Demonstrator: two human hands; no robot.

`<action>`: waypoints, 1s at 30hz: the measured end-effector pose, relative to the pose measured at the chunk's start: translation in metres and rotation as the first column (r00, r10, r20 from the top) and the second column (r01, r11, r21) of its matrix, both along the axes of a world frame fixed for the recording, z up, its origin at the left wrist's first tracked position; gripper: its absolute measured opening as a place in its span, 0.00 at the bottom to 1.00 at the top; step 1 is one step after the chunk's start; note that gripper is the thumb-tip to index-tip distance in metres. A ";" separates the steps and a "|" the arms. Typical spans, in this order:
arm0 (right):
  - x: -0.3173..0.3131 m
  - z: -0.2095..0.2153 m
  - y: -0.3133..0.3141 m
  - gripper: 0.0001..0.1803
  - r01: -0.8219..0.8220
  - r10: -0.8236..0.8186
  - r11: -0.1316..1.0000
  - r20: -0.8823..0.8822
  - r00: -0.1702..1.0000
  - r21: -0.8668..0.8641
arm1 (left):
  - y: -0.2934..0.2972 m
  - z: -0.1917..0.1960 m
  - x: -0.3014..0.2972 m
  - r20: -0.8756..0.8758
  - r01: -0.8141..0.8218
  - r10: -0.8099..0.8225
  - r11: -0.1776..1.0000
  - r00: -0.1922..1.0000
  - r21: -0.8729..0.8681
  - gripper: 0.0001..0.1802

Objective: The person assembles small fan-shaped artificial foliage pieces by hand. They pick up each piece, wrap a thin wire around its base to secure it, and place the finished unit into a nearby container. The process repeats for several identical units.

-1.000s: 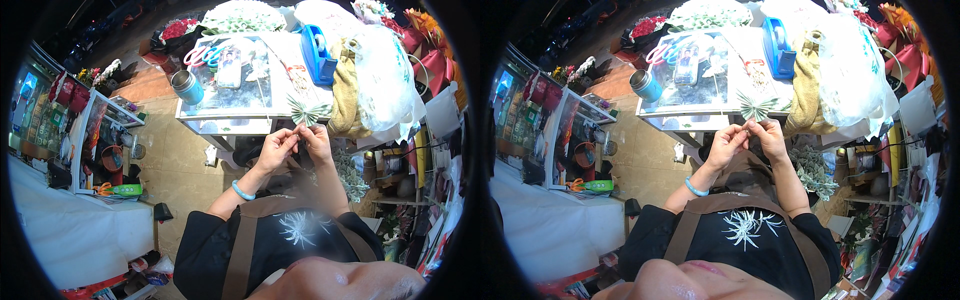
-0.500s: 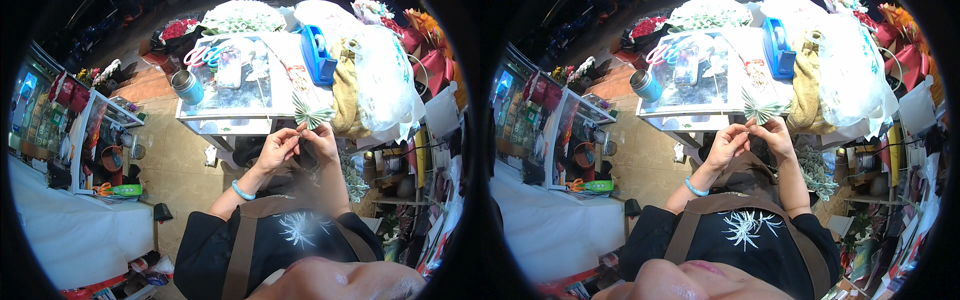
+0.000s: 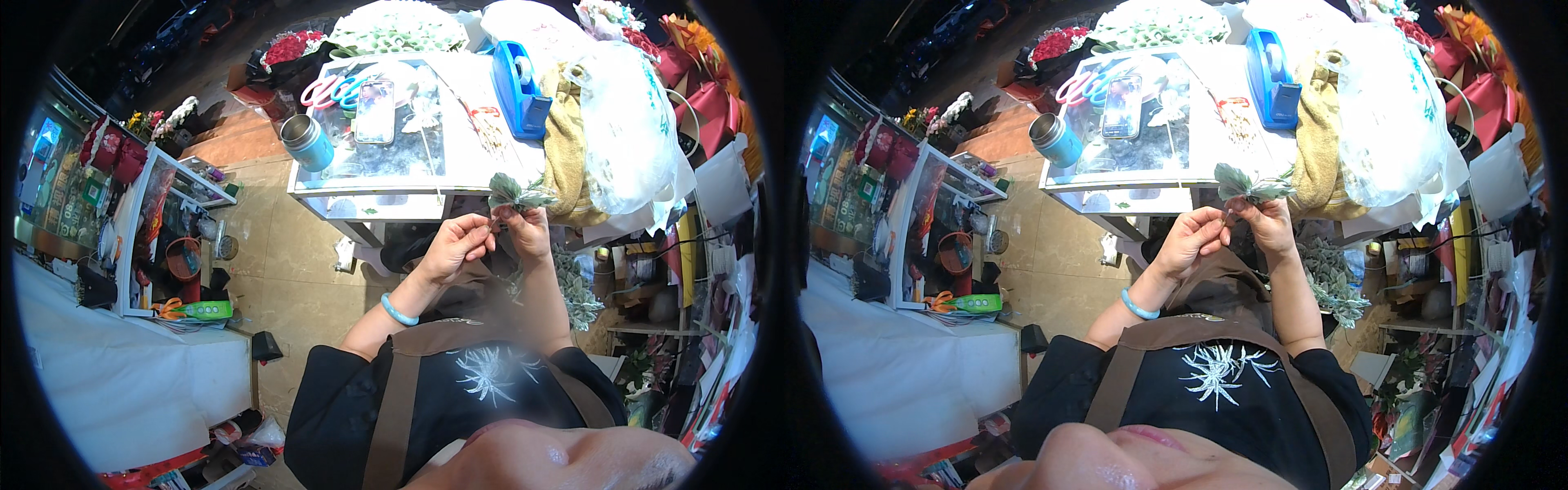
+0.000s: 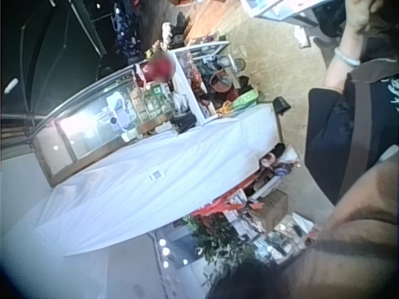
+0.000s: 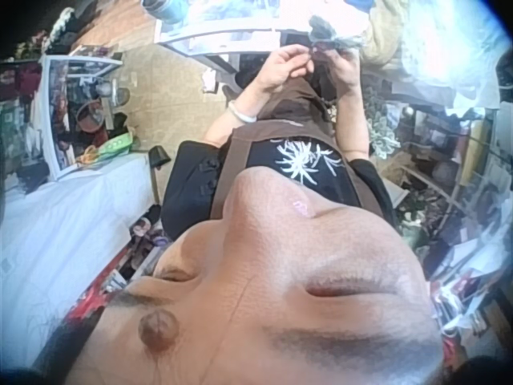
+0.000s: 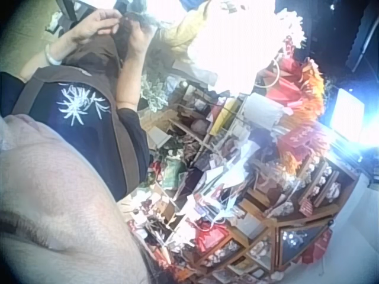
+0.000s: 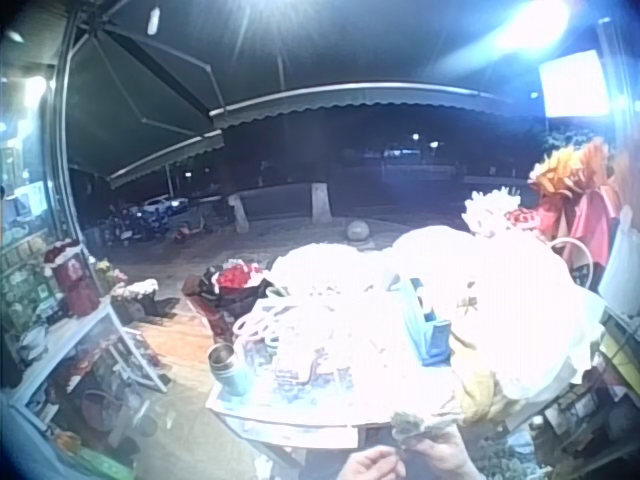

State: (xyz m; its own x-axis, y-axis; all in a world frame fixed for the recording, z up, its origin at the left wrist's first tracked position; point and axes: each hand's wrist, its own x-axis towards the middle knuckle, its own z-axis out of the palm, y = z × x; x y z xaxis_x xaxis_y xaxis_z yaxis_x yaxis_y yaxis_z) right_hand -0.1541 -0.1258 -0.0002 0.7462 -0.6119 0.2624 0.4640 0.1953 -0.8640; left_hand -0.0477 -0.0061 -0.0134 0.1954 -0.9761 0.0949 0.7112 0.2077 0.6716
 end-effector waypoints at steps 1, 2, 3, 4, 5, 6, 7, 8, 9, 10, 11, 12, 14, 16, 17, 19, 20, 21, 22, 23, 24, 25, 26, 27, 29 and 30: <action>0.001 -0.002 -0.001 0.05 -0.009 0.009 1.000 0.036 0.999 -0.002 | 0.001 0.000 0.001 -0.023 0.039 -0.039 0.999 0.999 -0.004 0.09; 0.001 -0.004 -0.001 0.05 -0.041 0.040 0.999 0.046 0.998 0.028 | 0.001 0.000 0.002 -0.011 0.054 -0.054 0.999 0.998 0.001 0.09; 0.000 -0.006 -0.002 0.05 -0.074 0.070 0.996 0.057 0.996 0.058 | 0.002 0.000 0.002 0.002 0.069 -0.069 0.998 0.998 0.007 0.09; 0.000 -0.008 -0.002 0.05 -0.114 0.107 0.990 0.083 0.991 0.088 | 0.002 0.000 0.003 0.007 0.086 -0.086 0.996 0.996 0.006 0.09; 0.001 -0.009 -0.002 0.06 -0.105 0.098 0.991 0.080 0.992 0.081 | 0.002 0.000 0.003 0.017 0.083 -0.084 0.996 0.996 0.012 0.09; 0.001 -0.011 -0.002 0.06 -0.103 0.096 0.992 0.093 0.991 0.073 | 0.002 0.001 0.003 0.020 0.083 -0.083 0.997 0.996 0.012 0.10; 0.002 -0.012 -0.001 0.06 -0.110 0.103 0.992 0.109 0.989 0.058 | 0.002 0.001 0.002 0.023 0.082 -0.082 0.997 0.996 0.011 0.10; 0.002 -0.011 -0.002 0.07 -0.116 0.109 0.990 0.085 0.990 0.083 | 0.002 0.001 0.002 0.028 0.067 -0.067 0.998 0.997 0.015 0.11; 0.001 -0.010 -0.002 0.08 -0.130 0.124 0.986 0.066 0.990 0.102 | 0.002 0.001 0.002 0.033 0.052 -0.052 0.998 0.998 0.018 0.11; 0.002 -0.008 -0.002 0.09 -0.158 0.150 0.981 0.077 0.986 0.112 | 0.003 0.001 0.002 0.038 0.036 -0.037 0.999 0.999 0.022 0.11; 0.003 -0.005 -0.002 0.09 -0.082 0.081 0.993 0.015 0.997 0.084 | 0.003 0.001 0.001 0.047 0.008 -0.010 0.999 0.999 0.033 0.12; 0.004 -0.002 -0.002 0.09 -0.021 0.022 0.999 -0.014 1.000 0.045 | 0.003 0.001 0.001 0.056 -0.020 0.018 0.999 0.998 0.043 0.12; 0.002 0.007 -0.002 0.12 0.010 -0.013 0.999 -0.106 0.994 -0.032 | 0.003 0.001 0.000 0.076 -0.061 0.057 0.997 0.996 0.053 0.12; 0.003 0.013 -0.002 0.13 0.036 -0.041 0.998 -0.082 0.996 -0.055 | 0.004 0.002 0.001 0.098 -0.083 0.078 0.995 0.992 0.053 0.11; 0.004 0.016 -0.002 0.13 0.047 -0.052 0.997 -0.067 0.996 -0.065 | 0.003 0.002 0.001 0.112 -0.087 0.080 0.994 0.991 0.060 0.11; 0.000 0.020 -0.004 0.16 0.024 -0.033 0.997 -0.122 0.992 -0.078 | 0.003 0.003 0.001 0.137 -0.095 0.085 0.993 0.987 0.072 0.12; -0.001 0.022 -0.006 0.18 0.026 -0.040 0.994 -0.147 0.988 -0.102 | 0.003 0.003 0.001 0.147 -0.098 0.084 0.991 0.986 0.094 0.11; -0.002 0.023 -0.007 0.20 0.031 -0.052 0.991 -0.157 0.986 -0.130 | 0.004 0.004 0.001 0.154 -0.099 0.081 0.989 0.985 0.114 0.11; 0.000 0.023 -0.008 0.17 0.053 -0.078 0.974 -0.106 0.991 -0.218 | 0.003 0.005 0.001 0.159 -0.101 0.079 0.986 0.984 0.135 0.11; 0.000 0.023 -0.008 0.15 0.067 -0.093 0.976 -0.116 0.989 -0.209 | 0.003 0.005 0.000 0.158 -0.110 0.090 0.986 0.983 0.123 0.11; 0.000 0.023 -0.009 0.13 0.081 -0.107 0.976 -0.126 0.986 -0.200 | 0.002 0.006 -0.001 0.156 -0.120 0.102 0.986 0.983 0.112 0.11; 0.000 0.023 -0.008 0.12 0.090 -0.116 0.976 -0.126 0.985 -0.198 | 0.002 0.006 -0.002 0.150 -0.129 0.113 0.986 0.982 0.106 0.11; 0.002 0.023 -0.007 0.10 0.120 -0.141 0.979 -0.122 0.983 -0.162 | 0.001 0.007 -0.003 0.142 -0.145 0.130 0.984 0.981 0.102 0.11; 0.003 0.022 -0.006 0.09 0.123 -0.134 0.985 -0.092 0.987 -0.117 | 0.001 0.007 -0.004 0.131 -0.159 0.145 0.982 0.981 0.103 0.11; 0.007 0.020 -0.001 0.08 0.125 -0.125 0.992 -0.043 0.991 -0.024 | 0.001 0.007 -0.004 0.133 -0.181 0.168 0.979 0.977 0.095 0.10; 0.009 0.018 0.002 0.08 0.121 -0.121 0.992 -0.009 0.993 0.030 | 0.000 0.007 -0.004 0.146 -0.190 0.176 0.978 0.974 0.086 0.10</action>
